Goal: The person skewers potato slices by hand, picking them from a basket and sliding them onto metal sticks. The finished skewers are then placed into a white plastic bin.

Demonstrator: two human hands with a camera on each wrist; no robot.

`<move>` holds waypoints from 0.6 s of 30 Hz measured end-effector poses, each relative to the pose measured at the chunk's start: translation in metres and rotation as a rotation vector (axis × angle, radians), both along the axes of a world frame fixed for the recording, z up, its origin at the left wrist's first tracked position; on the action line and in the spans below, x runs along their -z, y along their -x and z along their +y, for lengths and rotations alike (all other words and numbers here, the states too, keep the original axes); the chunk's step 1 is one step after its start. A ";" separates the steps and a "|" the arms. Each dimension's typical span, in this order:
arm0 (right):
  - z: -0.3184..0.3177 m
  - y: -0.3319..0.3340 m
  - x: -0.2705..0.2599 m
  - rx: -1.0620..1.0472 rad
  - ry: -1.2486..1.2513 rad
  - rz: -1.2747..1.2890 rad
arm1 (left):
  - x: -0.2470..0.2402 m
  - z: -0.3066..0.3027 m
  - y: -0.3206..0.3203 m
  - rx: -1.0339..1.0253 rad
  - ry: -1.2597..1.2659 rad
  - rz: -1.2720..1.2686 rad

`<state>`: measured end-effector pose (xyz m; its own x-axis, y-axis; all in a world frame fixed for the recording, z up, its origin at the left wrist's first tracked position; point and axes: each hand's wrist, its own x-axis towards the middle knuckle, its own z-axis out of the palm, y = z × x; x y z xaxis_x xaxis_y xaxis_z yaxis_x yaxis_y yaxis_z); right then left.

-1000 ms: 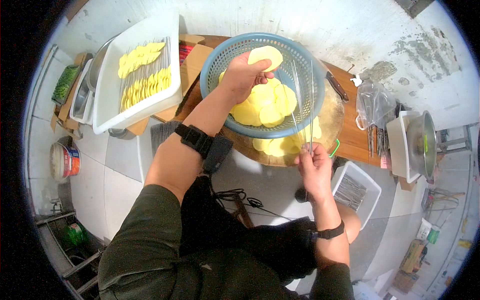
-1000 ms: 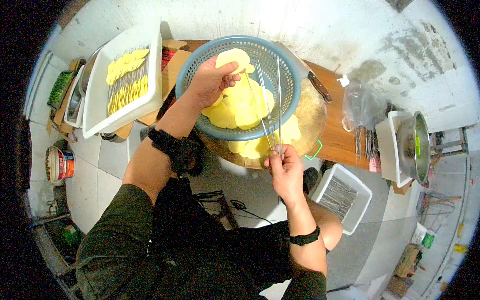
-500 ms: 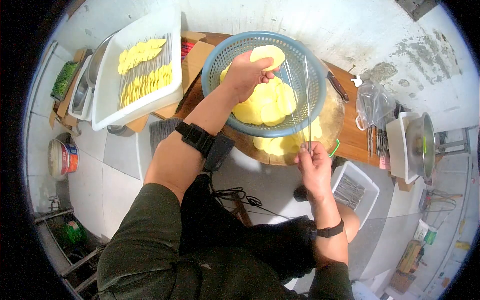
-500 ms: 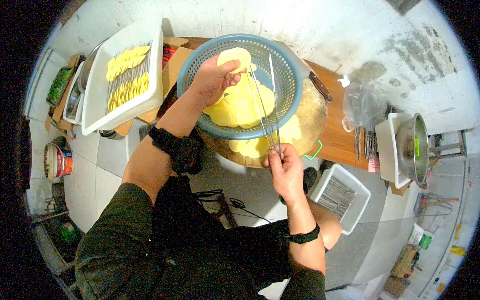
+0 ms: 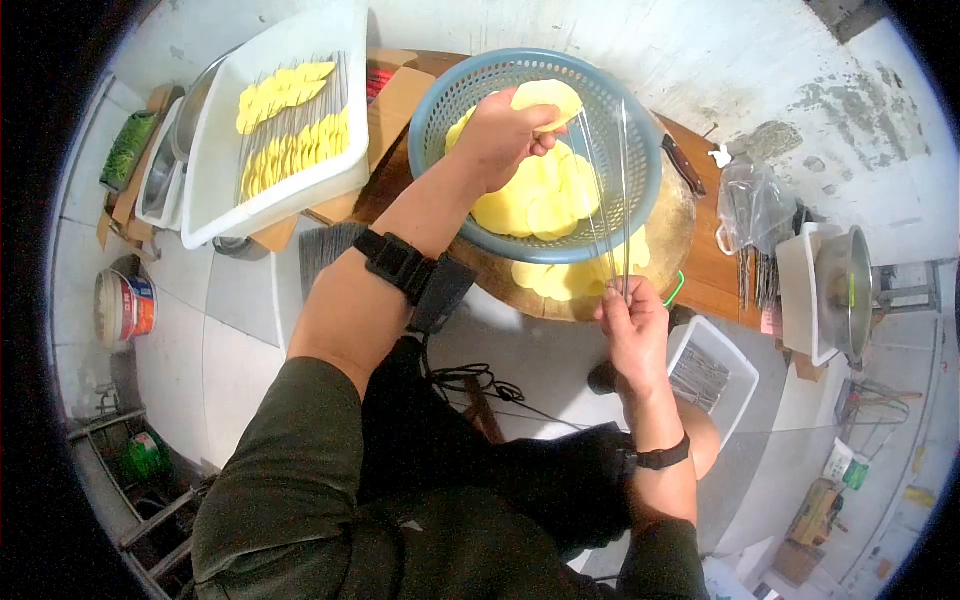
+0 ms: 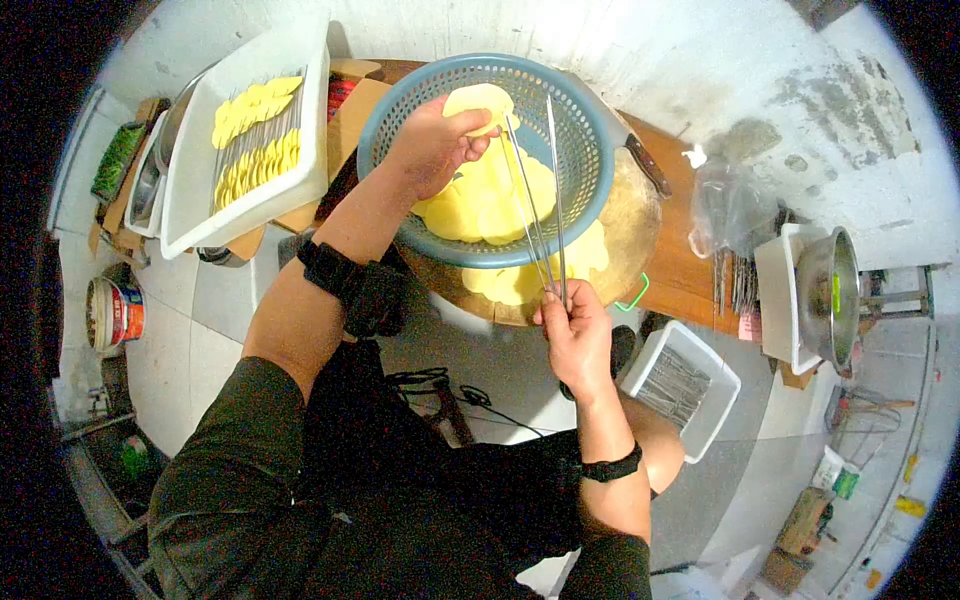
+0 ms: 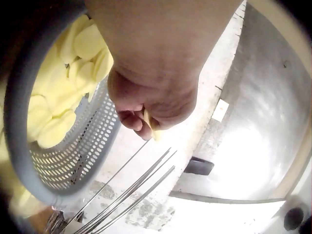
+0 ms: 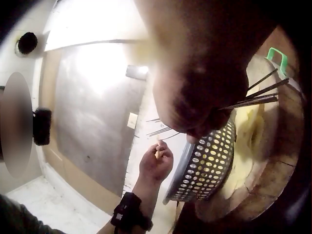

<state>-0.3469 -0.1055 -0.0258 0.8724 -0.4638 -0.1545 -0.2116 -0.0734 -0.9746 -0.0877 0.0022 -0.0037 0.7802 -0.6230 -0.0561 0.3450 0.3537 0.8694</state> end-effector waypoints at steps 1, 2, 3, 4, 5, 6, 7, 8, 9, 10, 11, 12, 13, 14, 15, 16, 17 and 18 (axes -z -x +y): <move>0.001 0.000 0.001 0.011 -0.037 -0.020 | 0.000 0.000 0.001 -0.001 0.000 0.002; 0.002 -0.001 0.001 0.010 -0.036 -0.019 | -0.001 0.001 0.001 0.001 -0.002 0.005; 0.003 -0.001 0.001 0.027 -0.038 -0.012 | -0.002 0.001 0.002 0.002 -0.004 0.008; 0.003 -0.002 0.001 0.043 -0.039 -0.005 | -0.002 0.000 0.001 0.001 -0.003 0.008; 0.004 -0.002 0.000 0.043 -0.039 -0.005 | -0.001 0.000 0.001 -0.007 -0.008 0.007; 0.006 -0.003 -0.003 0.051 -0.068 0.006 | -0.001 -0.001 0.001 -0.015 -0.012 0.006; 0.007 -0.004 -0.005 0.060 -0.098 0.018 | 0.000 -0.001 0.004 -0.015 -0.012 0.006; 0.009 -0.006 -0.006 0.059 -0.098 0.018 | 0.001 -0.001 0.008 0.043 -0.037 -0.030; 0.010 -0.009 -0.007 0.070 -0.126 0.006 | 0.004 -0.001 0.010 0.102 -0.061 -0.066; 0.011 -0.011 -0.007 0.080 -0.153 -0.007 | 0.005 0.000 0.011 0.146 -0.039 -0.080; 0.010 -0.011 -0.004 0.084 -0.153 -0.009 | 0.006 -0.003 0.011 0.150 -0.039 -0.082; 0.008 -0.011 0.001 0.080 -0.115 -0.024 | 0.006 -0.006 0.014 0.070 -0.072 -0.098; 0.008 -0.011 0.004 0.075 -0.078 -0.038 | 0.004 -0.007 0.017 -0.010 -0.106 -0.112; 0.008 -0.010 0.003 0.079 -0.076 -0.039 | 0.003 -0.008 0.019 -0.006 -0.105 -0.113; 0.008 -0.010 0.001 0.077 -0.099 -0.031 | 0.002 -0.008 0.020 -0.050 -0.121 -0.136; 0.009 -0.010 0.000 0.075 -0.123 -0.022 | 0.002 -0.009 0.021 -0.094 -0.137 -0.159; 0.010 -0.010 -0.002 0.078 -0.123 -0.024 | 0.001 -0.010 0.022 -0.091 -0.137 -0.160; 0.011 -0.009 -0.005 0.079 -0.111 -0.005 | -0.001 -0.010 0.023 -0.100 -0.116 -0.166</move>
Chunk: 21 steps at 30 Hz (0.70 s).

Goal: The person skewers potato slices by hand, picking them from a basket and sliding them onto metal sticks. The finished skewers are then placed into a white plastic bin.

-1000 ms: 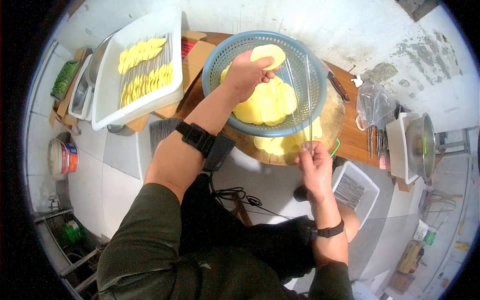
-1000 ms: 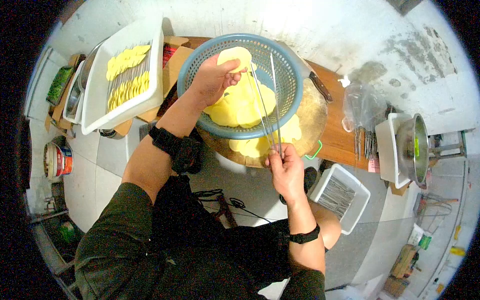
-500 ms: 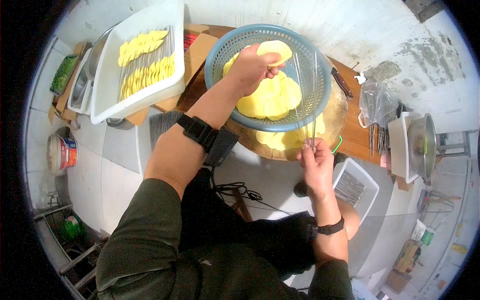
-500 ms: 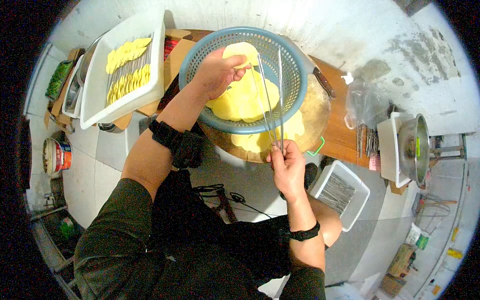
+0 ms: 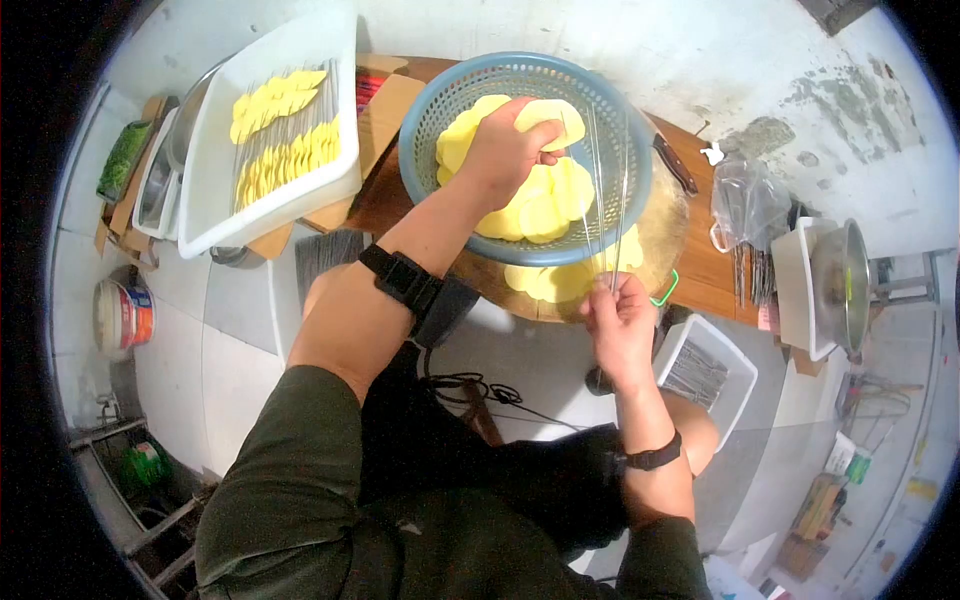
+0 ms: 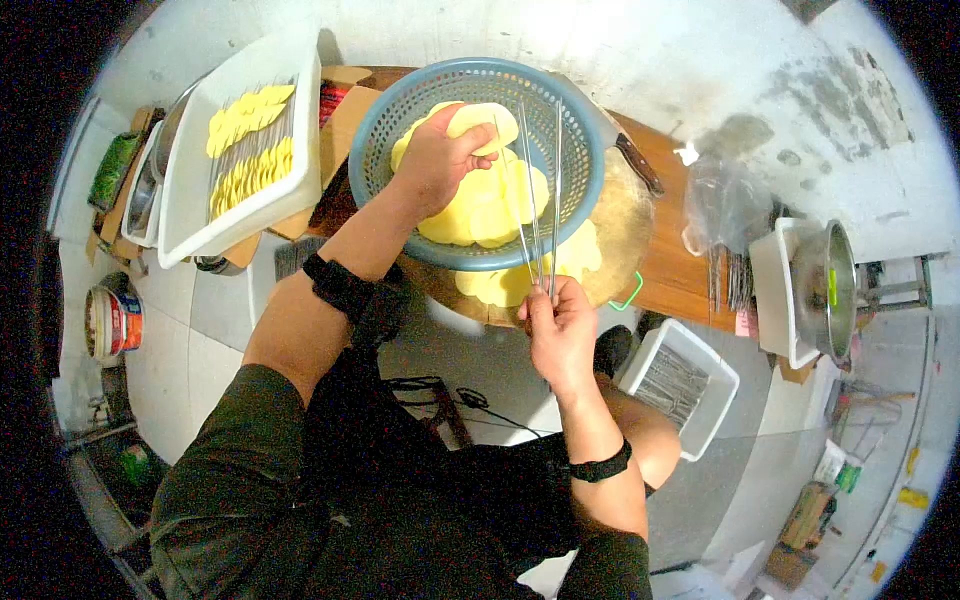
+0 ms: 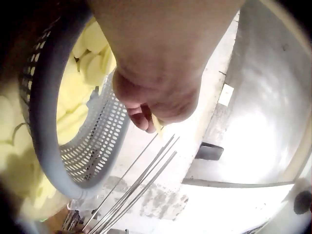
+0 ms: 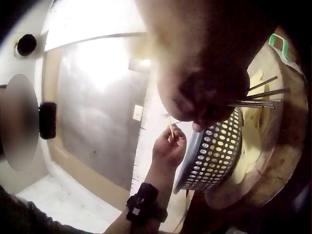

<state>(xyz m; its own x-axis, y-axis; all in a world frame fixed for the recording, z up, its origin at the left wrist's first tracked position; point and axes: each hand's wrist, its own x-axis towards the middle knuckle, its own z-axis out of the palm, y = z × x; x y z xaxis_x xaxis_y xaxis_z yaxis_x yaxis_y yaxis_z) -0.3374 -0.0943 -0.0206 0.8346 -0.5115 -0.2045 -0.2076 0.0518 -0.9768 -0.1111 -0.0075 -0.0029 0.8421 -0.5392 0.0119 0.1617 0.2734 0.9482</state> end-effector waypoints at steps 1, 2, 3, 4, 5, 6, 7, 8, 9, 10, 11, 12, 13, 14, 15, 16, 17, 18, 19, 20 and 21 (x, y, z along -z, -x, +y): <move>0.001 0.000 -0.001 0.000 0.011 0.019 | -0.001 0.000 0.001 -0.006 0.022 -0.008; 0.002 0.000 0.000 0.003 0.011 0.018 | 0.000 0.000 0.001 -0.004 0.021 -0.009; 0.004 0.000 0.001 0.014 0.003 0.010 | 0.001 0.001 0.001 0.001 -0.032 -0.114; 0.005 0.000 0.002 0.025 -0.004 0.003 | 0.001 0.002 0.001 0.005 -0.086 -0.219; 0.005 0.001 0.001 0.026 -0.003 0.003 | 0.001 0.000 0.002 0.006 -0.085 -0.220; 0.005 0.002 0.001 0.020 -0.003 0.023 | -0.001 -0.002 0.003 -0.018 -0.026 -0.103; 0.006 0.003 0.000 0.014 -0.003 0.043 | -0.002 -0.003 0.004 -0.042 0.032 0.015; 0.006 0.003 -0.001 0.014 -0.003 0.042 | -0.002 -0.003 0.005 -0.042 0.033 0.014; 0.007 0.003 -0.002 0.017 0.000 0.047 | -0.002 -0.004 0.006 -0.052 0.045 0.011; 0.008 0.004 -0.003 0.020 0.004 0.052 | -0.001 -0.004 0.006 -0.062 0.058 0.008; 0.009 0.004 -0.004 0.021 0.005 0.051 | -0.001 -0.004 0.005 -0.061 0.059 0.008; 0.009 0.004 -0.005 0.021 0.007 0.058 | 0.000 -0.004 0.004 -0.066 0.037 -0.013; 0.009 0.004 -0.006 0.020 0.009 0.064 | 0.000 -0.004 0.003 -0.072 0.014 -0.033; 0.009 0.004 -0.006 0.021 0.009 0.063 | 0.000 -0.004 0.003 -0.072 0.015 -0.034; 0.009 0.005 -0.004 0.012 0.005 0.062 | 0.000 -0.004 0.002 -0.059 0.025 -0.008; 0.008 0.005 -0.004 0.005 0.001 0.062 | 0.000 -0.004 0.002 -0.046 0.034 0.018; 0.009 0.005 -0.004 0.006 0.001 0.063 | 0.000 -0.004 0.002 -0.045 0.035 0.018; 0.009 0.005 -0.005 0.013 0.003 0.064 | -0.002 -0.003 0.002 -0.032 0.010 -0.015; 0.010 0.005 -0.006 0.019 0.004 0.066 | -0.003 -0.002 0.003 -0.019 -0.015 -0.047; 0.010 0.005 -0.005 0.019 0.003 0.067 | -0.003 -0.002 0.003 -0.018 -0.015 -0.046; 0.010 0.005 -0.004 0.026 -0.015 0.057 | -0.003 -0.002 0.003 -0.010 -0.014 -0.035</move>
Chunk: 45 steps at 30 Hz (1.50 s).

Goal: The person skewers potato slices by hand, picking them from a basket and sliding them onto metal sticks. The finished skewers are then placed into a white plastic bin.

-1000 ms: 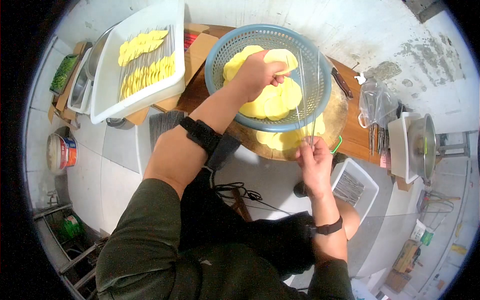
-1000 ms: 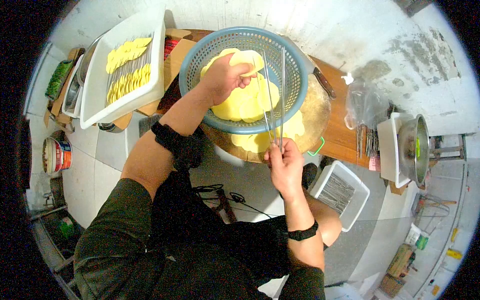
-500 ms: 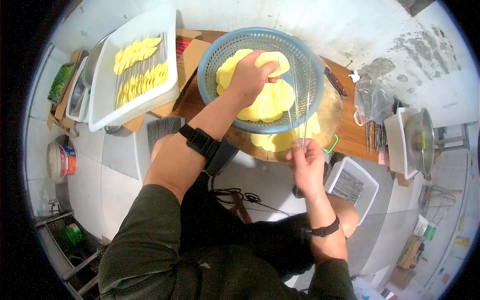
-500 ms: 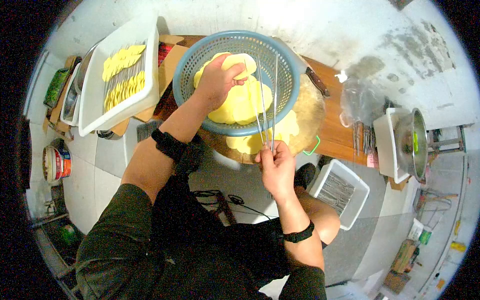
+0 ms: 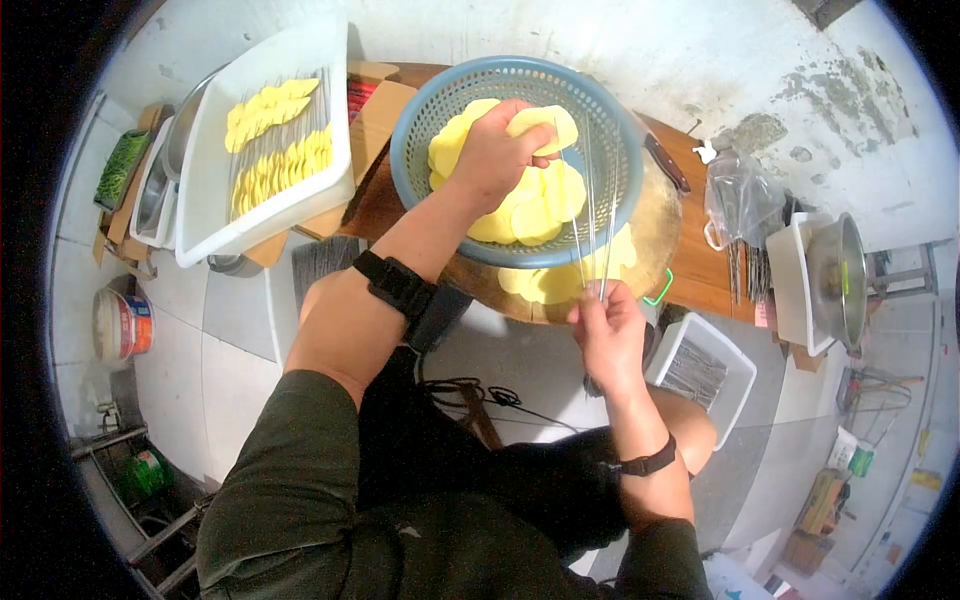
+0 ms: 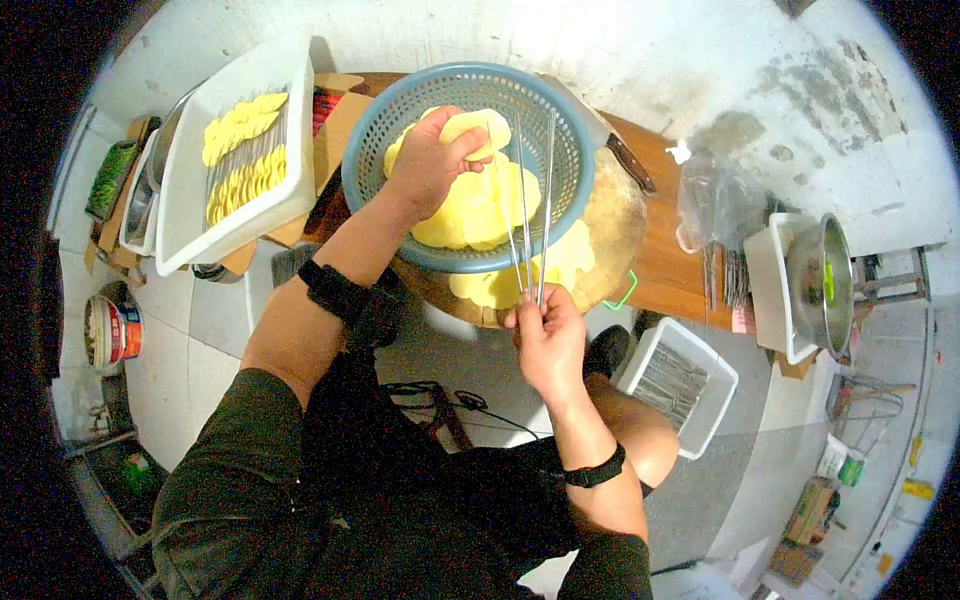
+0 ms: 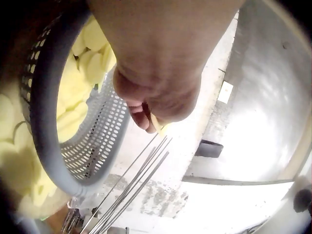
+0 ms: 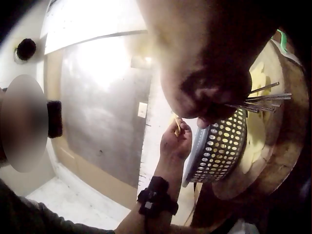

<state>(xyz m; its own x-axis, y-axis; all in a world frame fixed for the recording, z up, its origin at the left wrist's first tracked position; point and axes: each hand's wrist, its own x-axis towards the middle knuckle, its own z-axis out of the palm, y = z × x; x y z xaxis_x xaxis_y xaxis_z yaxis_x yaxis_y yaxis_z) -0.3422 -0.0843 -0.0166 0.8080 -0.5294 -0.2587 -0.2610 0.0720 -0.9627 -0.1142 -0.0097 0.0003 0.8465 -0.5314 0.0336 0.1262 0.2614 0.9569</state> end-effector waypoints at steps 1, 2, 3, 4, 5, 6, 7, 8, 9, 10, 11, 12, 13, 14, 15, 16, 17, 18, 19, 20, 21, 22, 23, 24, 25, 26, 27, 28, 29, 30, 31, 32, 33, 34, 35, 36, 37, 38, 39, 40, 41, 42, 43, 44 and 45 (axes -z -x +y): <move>0.000 0.000 0.001 0.008 -0.018 -0.011 | 0.000 0.000 0.000 0.009 0.001 0.011; -0.001 -0.002 0.003 0.010 -0.018 -0.011 | 0.001 0.000 0.002 0.011 0.000 0.012; -0.002 -0.004 0.005 0.016 -0.010 -0.027 | 0.003 0.001 0.006 0.086 -0.055 -0.036; -0.003 -0.007 0.007 0.025 -0.005 -0.043 | 0.005 0.001 0.009 0.164 -0.112 -0.084; -0.005 -0.009 0.007 0.033 -0.013 -0.042 | 0.008 0.000 0.011 0.173 -0.119 -0.083; -0.007 -0.012 0.008 0.036 -0.024 -0.064 | 0.013 -0.001 0.014 0.235 -0.185 -0.147; -0.008 -0.014 0.009 0.041 -0.038 -0.090 | 0.014 -0.001 0.017 0.300 -0.253 -0.214; -0.010 -0.017 0.007 0.056 -0.054 -0.096 | 0.012 0.000 0.018 0.316 -0.270 -0.220; -0.012 -0.017 0.002 0.050 -0.025 -0.077 | 0.009 0.004 0.018 0.365 -0.380 -0.228; -0.016 -0.017 0.000 0.042 0.009 -0.061 | 0.005 0.006 0.016 0.410 -0.486 -0.240; -0.020 -0.017 0.002 0.065 0.003 -0.101 | 0.012 0.010 0.003 0.422 -0.421 -0.212; -0.024 -0.016 0.001 0.073 -0.009 -0.110 | 0.016 0.015 -0.013 0.429 -0.434 -0.220; -0.030 -0.015 -0.002 0.091 -0.010 -0.138 | 0.011 0.020 -0.025 0.346 -0.434 -0.151; -0.035 -0.014 -0.006 0.108 -0.009 -0.166 | 0.007 0.022 -0.036 0.262 -0.431 -0.084; -0.038 -0.012 -0.012 0.149 -0.070 -0.175 | 0.007 0.023 -0.044 0.263 -0.442 -0.086; -0.043 -0.010 -0.013 0.148 -0.078 -0.178 | 0.007 0.023 -0.051 0.355 -0.701 -0.279; -0.049 -0.009 -0.014 0.156 -0.055 -0.188 | 0.007 0.024 -0.055 0.442 -0.957 -0.478; -0.053 -0.008 -0.015 0.164 -0.034 -0.197 | 0.012 0.018 -0.055 0.437 -0.967 -0.480; -0.054 -0.007 -0.020 0.164 -0.049 -0.206 | 0.018 0.007 -0.049 0.614 -1.180 -0.687; -0.054 -0.006 -0.022 0.162 -0.055 -0.209 | 0.020 -0.004 -0.042 0.796 -1.385 -0.896; -0.054 -0.005 -0.024 0.163 -0.078 -0.224 | 0.022 -0.010 -0.034 0.795 -1.389 -0.897; -0.056 -0.004 -0.025 0.165 -0.100 -0.241 | 0.023 -0.014 -0.021 0.781 -1.410 -0.937; -0.056 -0.002 -0.025 0.169 -0.101 -0.242 | 0.024 -0.018 -0.012 0.770 -1.429 -0.977; -0.057 0.000 -0.025 0.179 -0.089 -0.240 | 0.027 -0.023 -0.010 0.775 -1.429 -0.983; -0.058 0.002 -0.025 0.190 -0.077 -0.238 | 0.034 -0.027 -0.008 0.778 -1.460 -0.993; -0.059 0.005 -0.023 0.198 -0.081 -0.238 | 0.041 -0.029 -0.006 0.783 -1.492 -0.999; -0.060 0.007 -0.022 0.198 -0.078 -0.244 | 0.047 -0.032 -0.009 0.790 -1.494 -1.003; -0.060 0.008 -0.021 0.198 -0.075 -0.252 | 0.048 -0.035 -0.015 0.805 -1.479 -1.007; -0.061 0.009 -0.022 0.202 -0.078 -0.254 | 0.050 -0.036 -0.019 0.819 -1.464 -1.010; -0.061 0.010 -0.022 0.200 -0.088 -0.262 | 0.052 -0.035 -0.022 0.821 -1.468 -1.014; -0.061 0.011 -0.023 0.199 -0.097 -0.269 | 0.049 -0.032 -0.024 0.776 -1.410 -0.983; -0.062 0.012 -0.024 0.202 -0.100 -0.271 | 0.047 -0.029 -0.024 0.733 -1.352 -0.951; -0.062 0.012 -0.025 0.204 -0.091 -0.274 | 0.044 -0.025 -0.027 0.735 -1.355 -0.956; -0.062 0.013 -0.026 0.206 -0.083 -0.275 | 0.040 -0.019 -0.030 0.697 -1.254 -0.752; -0.062 0.014 -0.026 0.212 -0.088 -0.278 | 0.037 -0.014 -0.033 0.657 -1.149 -0.550; -0.063 0.015 -0.026 0.215 -0.095 -0.277 | 0.033 -0.009 -0.036 0.659 -1.153 -0.556; -0.064 0.015 -0.027 0.215 -0.102 -0.277 | 0.024 -0.003 -0.037 0.616 -1.116 -0.520; -0.064 0.015 -0.027 0.216 -0.103 -0.287 | 0.014 0.002 -0.038 0.571 -1.078 -0.488; -0.063 0.015 -0.026 0.217 -0.052 -0.250 | 0.006 0.007 -0.041 0.532 -1.158 -0.540; -0.061 0.015 -0.026 0.218 0.000 -0.211 | -0.001 0.011 -0.036 0.525 -1.160 -0.549; -0.060 0.015 -0.026 0.213 0.000 -0.221 | -0.008 0.018 -0.027 0.385 -0.921 -0.302; -0.057 0.015 -0.026 0.188 -0.028 -0.200 | -0.014 0.025 -0.021 0.243 -0.672 -0.064; -0.055 0.015 -0.026 0.159 -0.055 -0.177 | -0.019 0.029 -0.016 0.206 -0.610 -0.045; -0.053 0.015 -0.023 0.147 -0.051 -0.181 | -0.022 0.031 -0.011 0.194 -0.605 -0.046; -0.051 0.015 -0.020 0.115 -0.055 -0.206 | -0.023 0.033 -0.007 0.151 -0.499 -0.028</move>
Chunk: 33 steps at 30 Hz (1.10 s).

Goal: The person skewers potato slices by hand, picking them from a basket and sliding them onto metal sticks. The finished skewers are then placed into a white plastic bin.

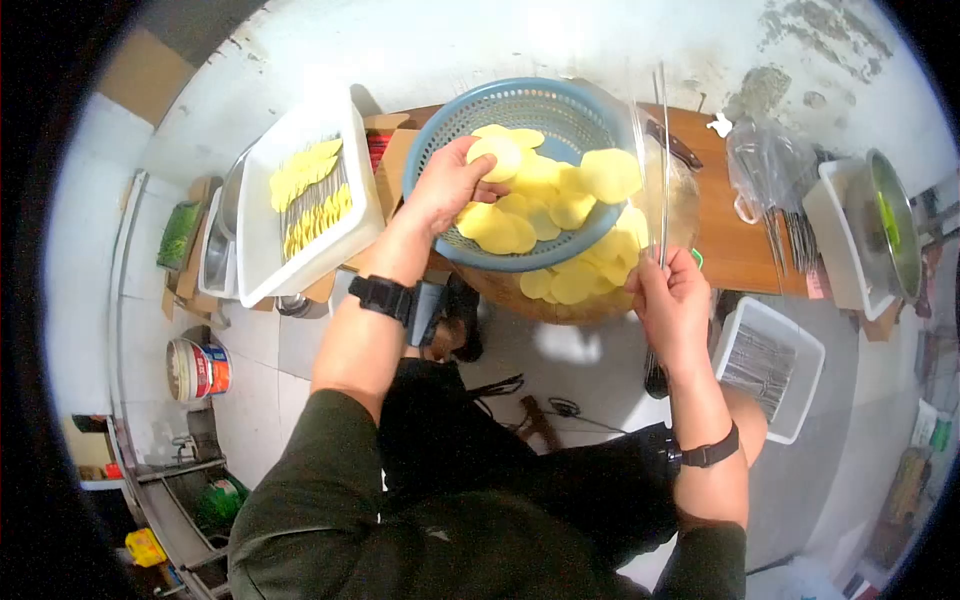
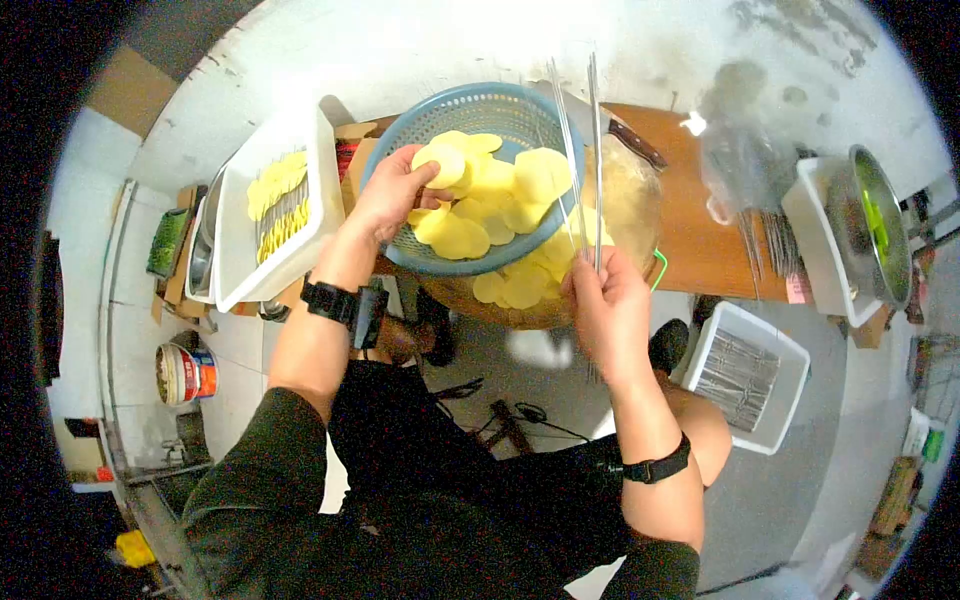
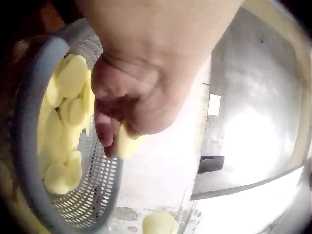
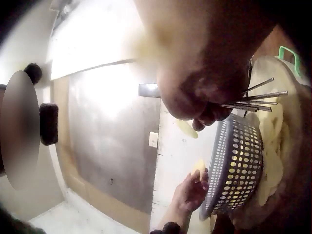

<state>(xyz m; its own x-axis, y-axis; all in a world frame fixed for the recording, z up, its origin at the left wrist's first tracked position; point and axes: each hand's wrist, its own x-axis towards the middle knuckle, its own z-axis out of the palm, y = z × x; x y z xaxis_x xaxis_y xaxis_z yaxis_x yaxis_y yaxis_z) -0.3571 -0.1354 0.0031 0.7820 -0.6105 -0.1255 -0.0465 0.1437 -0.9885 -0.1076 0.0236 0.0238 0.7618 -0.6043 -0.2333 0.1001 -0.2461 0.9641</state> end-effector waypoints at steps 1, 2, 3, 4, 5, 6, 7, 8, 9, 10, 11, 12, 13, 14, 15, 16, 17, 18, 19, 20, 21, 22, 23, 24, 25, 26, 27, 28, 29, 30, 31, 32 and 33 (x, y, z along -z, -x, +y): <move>0.002 0.000 0.003 -0.031 0.002 -0.024 | 0.000 0.001 0.003 -0.044 0.108 0.016; 0.005 0.000 0.006 -0.037 0.011 -0.023 | 0.003 0.003 0.004 -0.086 0.153 0.019; 0.008 0.000 0.009 -0.056 0.033 -0.002 | 0.004 0.003 0.001 -0.089 0.163 0.022; 0.010 -0.002 0.010 -0.075 0.054 0.022 | 0.007 0.002 -0.002 -0.079 0.152 -0.024; 0.010 -0.003 0.009 -0.078 0.058 0.036 | 0.011 0.003 -0.004 -0.071 0.138 -0.063; 0.011 -0.003 0.007 -0.080 0.032 0.057 | 0.012 0.004 -0.011 -0.048 0.083 -0.077; 0.013 -0.002 0.006 -0.084 0.003 0.076 | 0.012 0.006 -0.019 -0.027 0.025 -0.093; 0.013 -0.003 0.007 -0.072 0.004 0.053 | 0.015 0.006 -0.025 0.015 -0.015 -0.100; 0.010 -0.006 0.006 -0.073 0.006 0.051 | 0.016 0.006 -0.030 0.013 -0.014 -0.103; 0.007 -0.008 0.006 -0.060 0.015 0.049 | 0.020 0.005 -0.032 0.112 -0.096 -0.165; 0.005 -0.010 0.005 -0.048 0.020 0.050 | 0.023 0.005 -0.035 0.212 -0.181 -0.225; 0.004 -0.011 0.004 -0.041 0.011 0.022 | 0.025 0.006 -0.039 0.212 -0.186 -0.221; 0.002 -0.014 0.002 -0.044 0.005 0.025 | 0.027 0.008 -0.044 0.321 -0.212 -0.259; 0.000 -0.015 0.001 -0.043 0.003 0.021 | 0.028 0.009 -0.049 0.431 -0.240 -0.295; 0.000 -0.016 0.000 -0.041 0.001 0.015 | 0.027 0.007 -0.059 0.430 -0.248 -0.291; 0.000 -0.017 -0.001 -0.035 -0.003 0.007 | 0.023 0.001 -0.070 0.540 -0.547 -0.473; -0.001 -0.017 -0.003 -0.037 -0.010 0.007 | 0.022 -0.001 -0.076 0.648 -0.850 -0.654; 0.000 -0.017 -0.003 -0.037 -0.013 0.003 | 0.026 0.004 -0.074 0.663 -0.921 -0.712; -0.001 -0.016 -0.004 -0.036 -0.016 -0.004 | 0.029 0.006 -0.067 0.670 -0.930 -0.712; -0.001 -0.014 -0.005 -0.030 -0.026 -0.006 | 0.031 0.008 -0.059 0.714 -1.015 -0.853; -0.003 -0.013 -0.007 -0.036 -0.008 0.020 | 0.032 0.007 -0.055 0.756 -1.097 -0.999; -0.004 -0.012 -0.008 -0.044 0.012 0.046 | 0.033 0.004 -0.055 0.803 -1.142 -1.000; -0.004 -0.011 -0.007 -0.039 0.006 0.045 | 0.033 0.002 -0.056 0.810 -1.145 -1.002; -0.005 -0.011 -0.007 -0.039 0.001 0.022 | 0.032 0.001 -0.057 0.844 -1.133 -0.984; -0.005 -0.009 -0.007 -0.038 -0.004 0.001 | 0.030 0.000 -0.059 0.878 -1.120 -0.965; -0.006 -0.007 -0.006 -0.032 -0.007 -0.001 | 0.028 -0.002 -0.063 0.884 -1.122 -0.969; -0.007 -0.006 -0.006 -0.028 -0.009 -0.013 | 0.024 -0.006 -0.069 0.837 -1.065 -0.951; -0.007 -0.005 -0.006 -0.024 -0.012 -0.028 | 0.019 -0.008 -0.076 0.791 -1.010 -0.935; -0.007 -0.004 -0.006 -0.016 -0.018 -0.036 | 0.017 -0.005 -0.082 0.797 -1.017 -0.944; -0.007 -0.004 -0.007 -0.015 -0.003 -0.030 | 0.015 0.000 -0.090 0.636 -0.854 -0.924; -0.008 -0.004 -0.008 -0.015 0.014 -0.024 | 0.009 0.002 -0.093 0.478 -0.687 -0.897; -0.009 -0.003 -0.008 -0.008 0.012 -0.032 | 0.007 0.004 -0.094 0.419 -0.573 -0.849; -0.009 -0.003 -0.007 -0.003 0.002 -0.029 | 0.005 0.005 -0.095 0.424 -0.574 -0.857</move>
<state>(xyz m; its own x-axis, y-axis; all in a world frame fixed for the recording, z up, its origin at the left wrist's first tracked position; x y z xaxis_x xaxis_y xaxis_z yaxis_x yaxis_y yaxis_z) -0.3545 -0.1445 0.0106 0.7873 -0.6082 -0.1013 -0.0179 0.1417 -0.9897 -0.0126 0.0286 0.0184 0.5623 -0.8249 -0.0579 -0.7414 -0.5339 0.4065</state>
